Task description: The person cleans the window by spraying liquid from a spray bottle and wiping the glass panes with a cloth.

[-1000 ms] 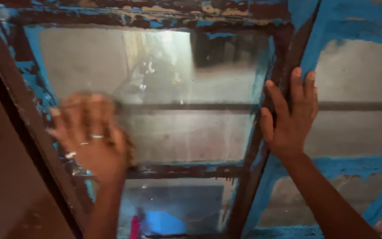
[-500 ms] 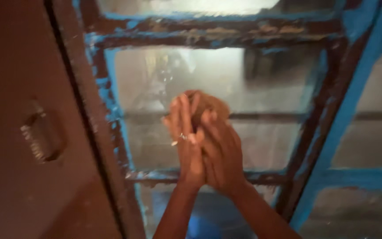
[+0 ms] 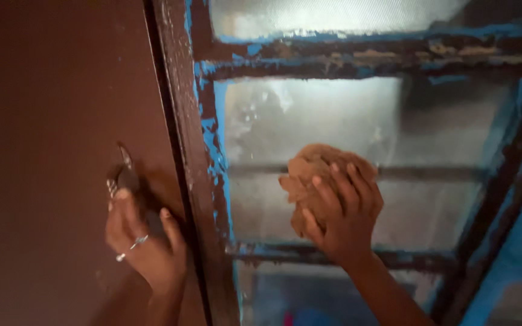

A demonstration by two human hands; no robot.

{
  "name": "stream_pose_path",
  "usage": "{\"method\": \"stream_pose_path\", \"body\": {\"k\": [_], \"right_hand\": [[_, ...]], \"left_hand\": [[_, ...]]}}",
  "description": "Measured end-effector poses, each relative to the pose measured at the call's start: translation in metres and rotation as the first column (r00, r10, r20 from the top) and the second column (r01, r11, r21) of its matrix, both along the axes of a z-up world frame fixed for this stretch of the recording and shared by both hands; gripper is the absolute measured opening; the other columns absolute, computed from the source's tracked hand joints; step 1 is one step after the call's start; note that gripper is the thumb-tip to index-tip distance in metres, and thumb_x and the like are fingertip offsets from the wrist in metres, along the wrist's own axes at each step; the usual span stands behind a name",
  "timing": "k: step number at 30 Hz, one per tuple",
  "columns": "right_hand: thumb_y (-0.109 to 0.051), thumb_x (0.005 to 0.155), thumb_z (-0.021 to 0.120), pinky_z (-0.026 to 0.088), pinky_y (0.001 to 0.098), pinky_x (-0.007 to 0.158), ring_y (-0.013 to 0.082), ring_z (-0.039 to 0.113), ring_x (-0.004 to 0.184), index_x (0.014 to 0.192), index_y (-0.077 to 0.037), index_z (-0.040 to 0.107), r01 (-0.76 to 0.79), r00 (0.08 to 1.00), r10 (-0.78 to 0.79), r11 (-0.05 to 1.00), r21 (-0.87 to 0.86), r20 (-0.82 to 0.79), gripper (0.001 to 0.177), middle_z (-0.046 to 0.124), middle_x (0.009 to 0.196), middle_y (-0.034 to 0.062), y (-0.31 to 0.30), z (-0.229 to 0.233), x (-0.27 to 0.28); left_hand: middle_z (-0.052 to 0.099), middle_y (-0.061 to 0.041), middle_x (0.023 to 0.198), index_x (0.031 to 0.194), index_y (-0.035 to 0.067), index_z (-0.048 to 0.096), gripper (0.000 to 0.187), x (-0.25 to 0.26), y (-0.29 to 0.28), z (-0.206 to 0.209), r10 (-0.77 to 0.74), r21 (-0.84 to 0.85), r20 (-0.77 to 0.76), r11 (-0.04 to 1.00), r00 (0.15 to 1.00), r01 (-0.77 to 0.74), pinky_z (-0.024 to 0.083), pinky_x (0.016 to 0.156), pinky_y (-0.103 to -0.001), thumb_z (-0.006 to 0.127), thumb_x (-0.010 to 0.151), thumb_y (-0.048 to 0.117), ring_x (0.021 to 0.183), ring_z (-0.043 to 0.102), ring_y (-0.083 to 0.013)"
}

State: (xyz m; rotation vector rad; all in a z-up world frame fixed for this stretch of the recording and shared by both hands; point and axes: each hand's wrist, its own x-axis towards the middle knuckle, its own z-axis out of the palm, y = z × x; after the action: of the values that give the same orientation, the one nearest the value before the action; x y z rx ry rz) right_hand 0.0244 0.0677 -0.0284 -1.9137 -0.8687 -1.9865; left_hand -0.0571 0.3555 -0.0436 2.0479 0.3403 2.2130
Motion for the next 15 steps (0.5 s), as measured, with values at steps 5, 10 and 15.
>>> {"method": "stream_pose_path", "body": {"k": [5,10,15], "right_hand": [[-0.037,0.098,0.059,0.03,0.0592,0.119,0.0352,0.037,0.145,0.139,-0.015,0.056,-0.02,1.0,0.02,1.0,0.021,-0.002,0.047,0.046,0.151,0.014,0.004,-0.003,0.003],[-0.042,0.094,0.06,0.028,0.0655,0.113,0.0361,0.037,0.141,0.134,-0.027,0.062,0.063,0.998,-0.066,0.994,0.091,0.025,0.043,0.044,0.146,0.0147,0.035,-0.01,0.001],[-0.055,0.101,0.066,0.024,0.0664,0.115,0.0345,0.037,0.141,0.139,-0.031,0.064,-0.001,0.999,0.003,0.998,-0.066,0.038,0.045,0.043,0.147,0.0128,0.067,-0.022,-0.008]], "left_hand": [[0.051,-0.026,0.142,0.149,-0.003,0.045,0.041,0.026,0.028,0.02,-0.27,-0.114,0.244,0.946,0.931,0.304,0.054,0.114,-0.046,0.059,0.117,0.019,0.131,0.059,-0.0385],[0.069,-0.021,0.096,0.121,-0.001,0.055,0.025,0.031,0.038,0.021,-0.123,-0.236,0.128,0.96,0.984,0.15,0.053,0.073,-0.048,0.049,0.122,0.023,0.082,0.069,-0.0389],[0.069,-0.021,0.097,0.119,0.0,0.055,0.03,0.029,0.034,0.028,-0.146,-0.297,0.14,0.937,0.979,0.183,0.052,0.069,-0.047,0.049,0.121,0.029,0.082,0.07,-0.0395]]}}
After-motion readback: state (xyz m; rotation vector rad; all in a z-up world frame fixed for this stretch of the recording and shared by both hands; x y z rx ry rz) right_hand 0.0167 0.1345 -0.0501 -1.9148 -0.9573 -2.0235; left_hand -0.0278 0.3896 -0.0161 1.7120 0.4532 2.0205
